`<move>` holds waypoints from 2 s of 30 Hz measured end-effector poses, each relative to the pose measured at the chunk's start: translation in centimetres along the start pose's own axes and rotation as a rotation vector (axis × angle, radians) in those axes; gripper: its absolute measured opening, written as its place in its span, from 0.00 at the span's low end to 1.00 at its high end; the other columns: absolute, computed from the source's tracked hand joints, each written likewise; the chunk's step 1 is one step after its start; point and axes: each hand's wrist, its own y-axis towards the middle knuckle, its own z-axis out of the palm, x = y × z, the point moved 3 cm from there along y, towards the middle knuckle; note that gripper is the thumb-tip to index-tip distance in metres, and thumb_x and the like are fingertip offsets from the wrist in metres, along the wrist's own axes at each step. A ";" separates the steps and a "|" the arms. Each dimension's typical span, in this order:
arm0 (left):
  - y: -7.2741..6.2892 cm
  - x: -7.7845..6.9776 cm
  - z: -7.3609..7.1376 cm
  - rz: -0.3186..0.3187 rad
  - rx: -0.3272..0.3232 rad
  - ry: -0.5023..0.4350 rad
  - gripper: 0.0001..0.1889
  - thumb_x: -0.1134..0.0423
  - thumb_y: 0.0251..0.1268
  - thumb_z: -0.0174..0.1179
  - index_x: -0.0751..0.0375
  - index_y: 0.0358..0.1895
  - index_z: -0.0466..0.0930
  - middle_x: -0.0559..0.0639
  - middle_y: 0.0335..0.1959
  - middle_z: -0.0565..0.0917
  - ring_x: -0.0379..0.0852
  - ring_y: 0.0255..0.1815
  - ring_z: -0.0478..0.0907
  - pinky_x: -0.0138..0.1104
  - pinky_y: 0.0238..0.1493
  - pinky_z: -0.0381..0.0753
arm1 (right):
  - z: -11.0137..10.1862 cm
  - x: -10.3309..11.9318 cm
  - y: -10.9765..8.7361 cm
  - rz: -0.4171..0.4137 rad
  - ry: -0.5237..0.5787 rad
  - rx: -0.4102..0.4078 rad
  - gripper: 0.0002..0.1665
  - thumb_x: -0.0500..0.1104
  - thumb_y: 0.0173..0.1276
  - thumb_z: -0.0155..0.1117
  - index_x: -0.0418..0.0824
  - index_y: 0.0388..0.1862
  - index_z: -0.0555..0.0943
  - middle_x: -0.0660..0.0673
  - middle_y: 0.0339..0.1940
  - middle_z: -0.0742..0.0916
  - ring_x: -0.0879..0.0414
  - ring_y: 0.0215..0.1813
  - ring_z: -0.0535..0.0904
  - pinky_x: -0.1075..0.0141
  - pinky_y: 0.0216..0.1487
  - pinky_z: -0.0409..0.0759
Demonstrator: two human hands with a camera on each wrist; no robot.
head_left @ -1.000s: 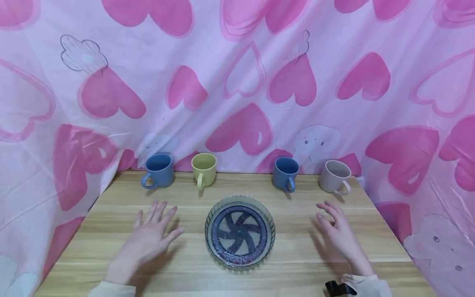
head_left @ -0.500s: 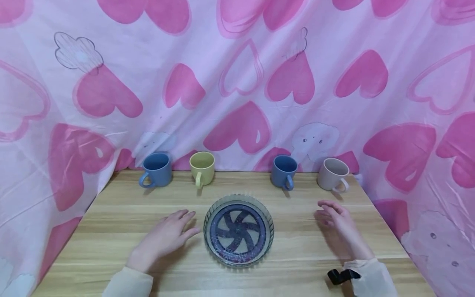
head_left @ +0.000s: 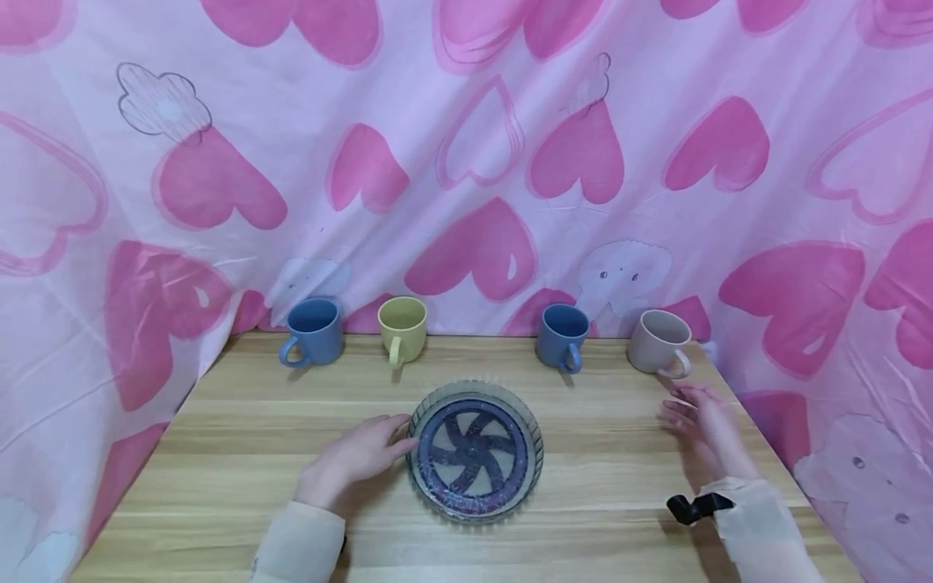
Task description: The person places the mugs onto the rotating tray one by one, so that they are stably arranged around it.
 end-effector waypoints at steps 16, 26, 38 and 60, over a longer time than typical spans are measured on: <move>0.8 -0.1 0.7 -0.070 -0.142 -0.330 0.20 0.62 0.70 0.60 0.66 0.61 0.76 0.56 0.49 0.83 0.56 0.54 0.78 0.53 0.59 0.73 | 0.6 2.5 1.4 0.013 -0.048 -0.230 0.05 0.37 0.77 0.48 0.42 0.49 0.67 0.51 0.35 0.80 0.59 0.33 0.80 0.65 0.33 0.84; 0.9 -0.3 1.5 -0.072 -0.163 -0.486 0.19 0.75 0.64 0.59 0.69 0.59 0.75 0.58 0.42 0.83 0.51 0.44 0.80 0.43 0.44 0.81 | 0.0 3.8 3.5 -0.073 -0.227 -0.429 0.10 0.35 0.70 0.54 0.43 0.47 0.69 0.56 0.26 0.81 0.64 0.27 0.80 0.71 0.28 0.82; 0.9 0.0 1.3 -0.094 -0.172 -0.497 0.20 0.75 0.65 0.58 0.69 0.60 0.75 0.57 0.43 0.82 0.50 0.45 0.79 0.42 0.46 0.82 | -1.0 3.6 4.7 -0.137 -0.257 -0.153 0.08 0.32 0.71 0.51 0.40 0.45 0.74 0.53 0.31 0.82 0.61 0.30 0.82 0.69 0.35 0.83; 0.8 0.0 1.4 -0.120 -0.132 -0.547 0.19 0.74 0.68 0.55 0.70 0.61 0.74 0.57 0.42 0.81 0.49 0.44 0.78 0.39 0.42 0.83 | 0.1 2.3 5.4 -0.279 -0.728 -0.214 0.26 0.52 0.76 0.53 0.28 0.32 0.75 0.51 0.25 0.82 0.64 0.26 0.79 0.73 0.28 0.79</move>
